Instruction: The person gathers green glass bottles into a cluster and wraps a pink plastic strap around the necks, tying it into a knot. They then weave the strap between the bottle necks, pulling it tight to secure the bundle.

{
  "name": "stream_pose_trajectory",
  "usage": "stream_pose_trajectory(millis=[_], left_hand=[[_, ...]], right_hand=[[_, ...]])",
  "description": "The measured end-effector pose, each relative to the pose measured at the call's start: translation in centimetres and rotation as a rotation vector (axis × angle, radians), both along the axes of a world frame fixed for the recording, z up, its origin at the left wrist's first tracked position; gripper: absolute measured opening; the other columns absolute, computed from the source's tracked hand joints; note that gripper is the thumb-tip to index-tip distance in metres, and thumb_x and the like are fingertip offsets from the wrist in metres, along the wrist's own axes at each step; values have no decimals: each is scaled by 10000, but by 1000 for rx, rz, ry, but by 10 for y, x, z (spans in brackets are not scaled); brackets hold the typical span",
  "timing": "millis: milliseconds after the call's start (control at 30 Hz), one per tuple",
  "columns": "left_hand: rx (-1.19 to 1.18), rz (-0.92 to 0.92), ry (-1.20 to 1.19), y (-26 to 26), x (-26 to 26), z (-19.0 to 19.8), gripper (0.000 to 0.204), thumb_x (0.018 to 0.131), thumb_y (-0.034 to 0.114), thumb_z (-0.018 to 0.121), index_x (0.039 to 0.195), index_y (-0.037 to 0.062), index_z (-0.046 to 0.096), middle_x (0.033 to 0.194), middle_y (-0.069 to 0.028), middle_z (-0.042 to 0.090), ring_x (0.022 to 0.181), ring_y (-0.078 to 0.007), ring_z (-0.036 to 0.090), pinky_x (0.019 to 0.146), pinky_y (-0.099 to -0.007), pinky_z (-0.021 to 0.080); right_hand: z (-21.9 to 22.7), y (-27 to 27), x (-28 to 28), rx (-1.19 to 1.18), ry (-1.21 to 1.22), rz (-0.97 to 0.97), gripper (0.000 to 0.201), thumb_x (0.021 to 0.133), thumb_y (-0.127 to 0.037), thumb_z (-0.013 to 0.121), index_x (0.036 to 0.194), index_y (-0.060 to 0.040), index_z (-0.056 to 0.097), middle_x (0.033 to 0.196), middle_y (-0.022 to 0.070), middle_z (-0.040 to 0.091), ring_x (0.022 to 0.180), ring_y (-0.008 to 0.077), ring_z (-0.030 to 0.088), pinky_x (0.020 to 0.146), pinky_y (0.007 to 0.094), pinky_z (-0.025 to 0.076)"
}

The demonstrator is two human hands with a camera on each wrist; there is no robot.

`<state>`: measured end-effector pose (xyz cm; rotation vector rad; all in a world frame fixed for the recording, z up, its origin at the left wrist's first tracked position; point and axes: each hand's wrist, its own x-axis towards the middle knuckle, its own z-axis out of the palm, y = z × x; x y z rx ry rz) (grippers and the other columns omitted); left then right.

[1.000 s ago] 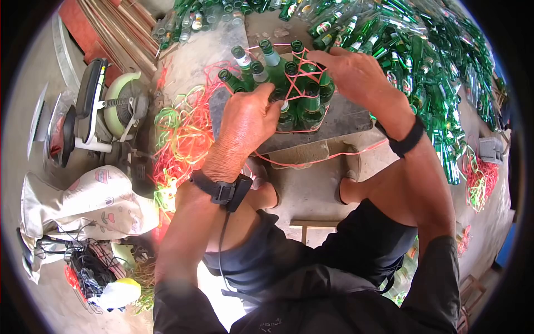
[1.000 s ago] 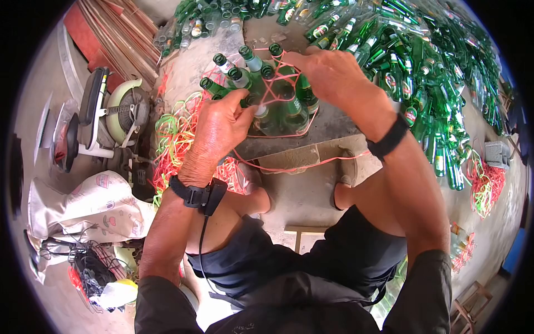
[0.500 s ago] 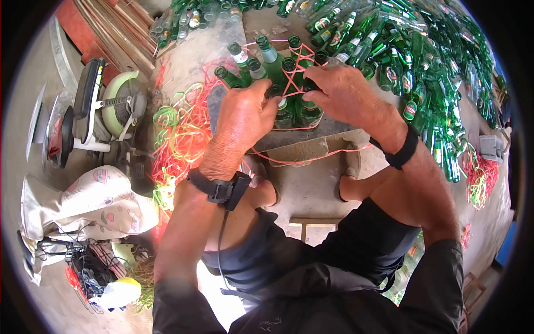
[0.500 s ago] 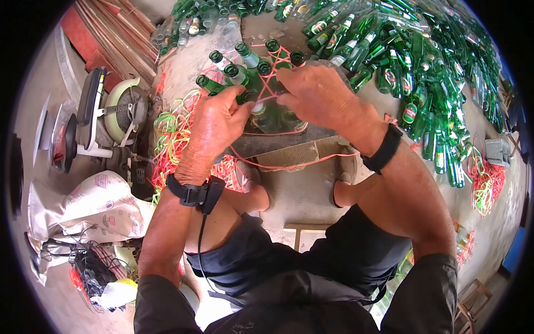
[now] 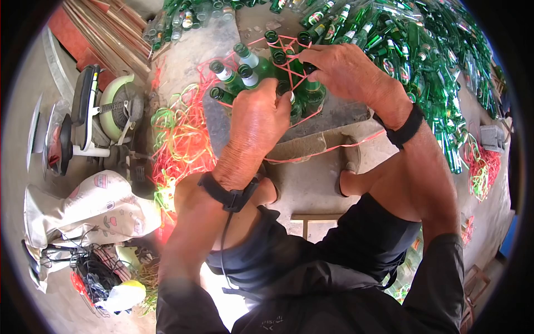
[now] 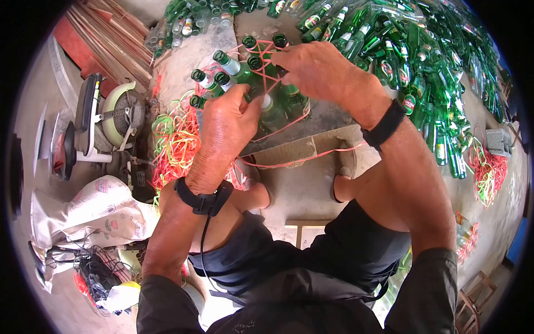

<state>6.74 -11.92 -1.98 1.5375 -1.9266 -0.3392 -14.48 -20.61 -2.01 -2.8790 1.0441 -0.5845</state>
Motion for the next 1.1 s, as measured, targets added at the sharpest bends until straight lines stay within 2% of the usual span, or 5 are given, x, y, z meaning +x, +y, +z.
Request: stream_pose_trajectory(millis=[467,633,700,800,1100], left_hand=[[48,-12,-240,-2,1,16,208,900,188,699,834,9,615,662,-257,646,689,-477,672,652,-569,528],[-4,-64,-340,-6,6,20,177,907,181,681,849,22,631,679,-250,660,699,-467,683,646,-569,532],[-66,-118,-315,-7,5,26,131,898,146,702,917,17,706,718,-238,660,705,-443,672,640,-522,525],[-96,-168,-410,-16,3,33,99,883,136,688,890,42,720,730,-223,669,702,-438,671,643,-514,530],[3,-204,-463,-51,3,44,134,840,140,667,866,68,778,757,-216,690,739,-417,687,697,-492,547]], right_hand=[[-7,2,0,73,-80,-21,400,822,-148,779,1198,-92,653,1010,136,707,956,373,710,776,485,579],[-8,1,1,63,-99,-15,365,819,-158,786,1146,-81,644,975,138,703,939,374,713,773,490,577],[-7,1,2,73,-92,-18,349,815,-158,790,1120,-77,640,968,140,702,932,374,714,773,491,576],[-10,0,3,117,-50,-23,398,833,-175,787,1192,-77,646,1050,126,681,927,368,699,775,457,568],[-11,-1,3,88,-69,-20,329,802,-160,805,1054,-73,612,945,143,703,903,363,718,771,479,566]])
